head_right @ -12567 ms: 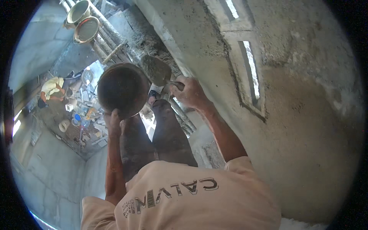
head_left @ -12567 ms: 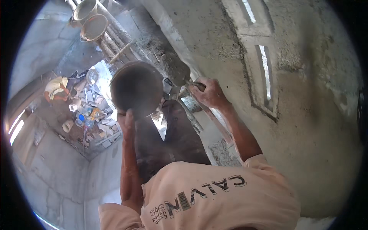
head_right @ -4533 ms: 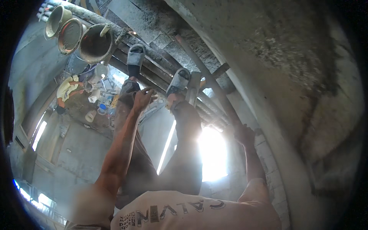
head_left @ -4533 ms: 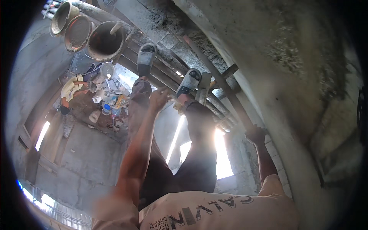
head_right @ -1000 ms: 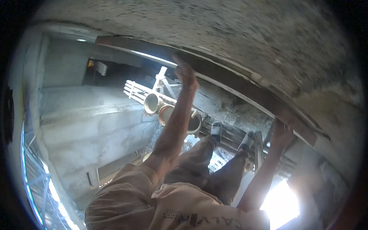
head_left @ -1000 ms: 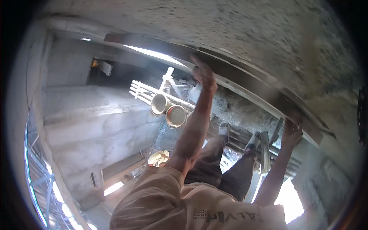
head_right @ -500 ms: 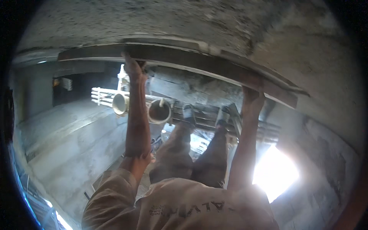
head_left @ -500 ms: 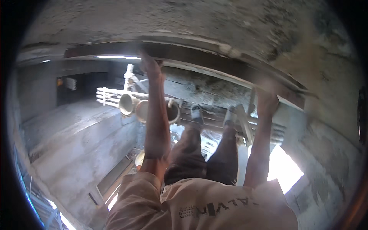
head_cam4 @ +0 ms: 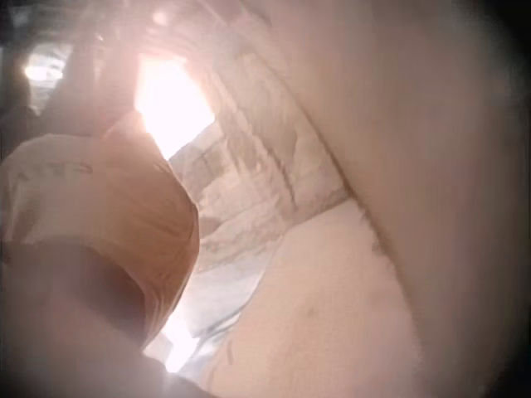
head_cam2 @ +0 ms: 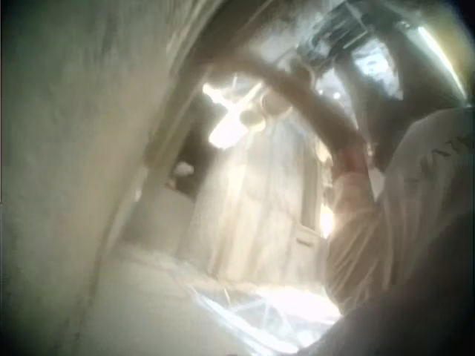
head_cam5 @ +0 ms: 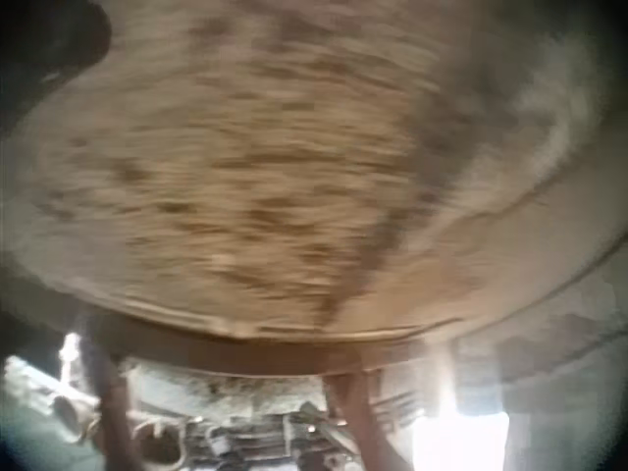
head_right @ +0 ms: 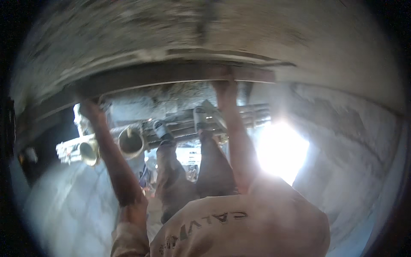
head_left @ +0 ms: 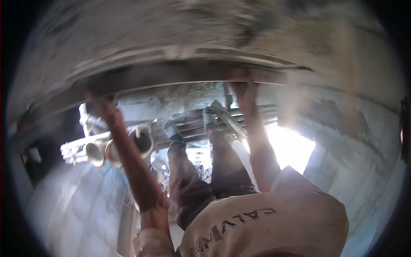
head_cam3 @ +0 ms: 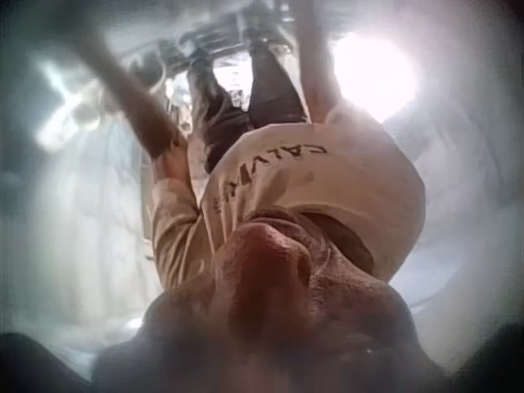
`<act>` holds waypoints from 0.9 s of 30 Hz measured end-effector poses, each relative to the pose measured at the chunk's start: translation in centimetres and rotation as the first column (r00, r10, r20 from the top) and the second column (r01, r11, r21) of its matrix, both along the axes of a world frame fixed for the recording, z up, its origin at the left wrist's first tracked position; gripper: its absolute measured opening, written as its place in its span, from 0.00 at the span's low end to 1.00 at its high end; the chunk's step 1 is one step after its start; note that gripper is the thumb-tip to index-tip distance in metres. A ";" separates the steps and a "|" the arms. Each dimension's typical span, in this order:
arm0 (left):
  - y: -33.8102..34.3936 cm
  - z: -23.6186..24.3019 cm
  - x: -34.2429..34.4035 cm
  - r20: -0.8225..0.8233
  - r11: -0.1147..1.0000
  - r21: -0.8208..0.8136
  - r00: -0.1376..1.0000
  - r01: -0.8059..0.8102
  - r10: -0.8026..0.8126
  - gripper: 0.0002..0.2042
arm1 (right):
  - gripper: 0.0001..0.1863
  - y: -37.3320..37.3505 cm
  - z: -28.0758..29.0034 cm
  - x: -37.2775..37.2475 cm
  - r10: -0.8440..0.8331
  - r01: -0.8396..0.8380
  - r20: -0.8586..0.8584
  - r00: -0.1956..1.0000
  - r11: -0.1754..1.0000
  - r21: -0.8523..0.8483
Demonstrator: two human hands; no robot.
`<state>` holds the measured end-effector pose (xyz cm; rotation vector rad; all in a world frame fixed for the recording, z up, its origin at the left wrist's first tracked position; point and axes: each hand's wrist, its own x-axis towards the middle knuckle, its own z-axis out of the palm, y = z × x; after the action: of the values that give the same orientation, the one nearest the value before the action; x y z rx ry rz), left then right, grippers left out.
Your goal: The person is applying and leveling plaster/cement on a wall or beam using a trowel and a leveling board while standing on scaffolding.
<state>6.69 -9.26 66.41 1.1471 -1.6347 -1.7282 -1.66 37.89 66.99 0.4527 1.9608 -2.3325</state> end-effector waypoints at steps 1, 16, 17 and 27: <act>-1.7 0.7 0.4 -0.141 0.998 -0.042 0.989 -0.048 0.042 0.30 | 0.22 -3.4 2.3 0.0 -0.111 0.197 0.207 0.972 0.865 -0.461; 2.6 6.3 -3.0 -0.115 0.945 0.283 0.972 -0.164 0.203 0.29 | 0.21 -1.3 2.0 -0.4 -0.124 0.191 0.172 0.977 0.868 -0.459; 3.2 6.3 -2.9 -0.127 0.969 0.214 0.980 -0.127 0.156 0.29 | 0.20 -1.0 2.3 -0.3 -0.198 0.287 0.242 0.950 0.859 -0.423; -1.7 4.3 -1.8 -0.048 0.983 0.117 0.988 -0.139 0.145 0.37 | 0.15 -5.2 0.9 0.2 -0.177 0.279 0.277 0.944 0.877 -0.392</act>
<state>4.91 -10.92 70.66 1.2247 -1.4016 -1.7639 -1.49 32.64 67.85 0.9117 1.2995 -2.6036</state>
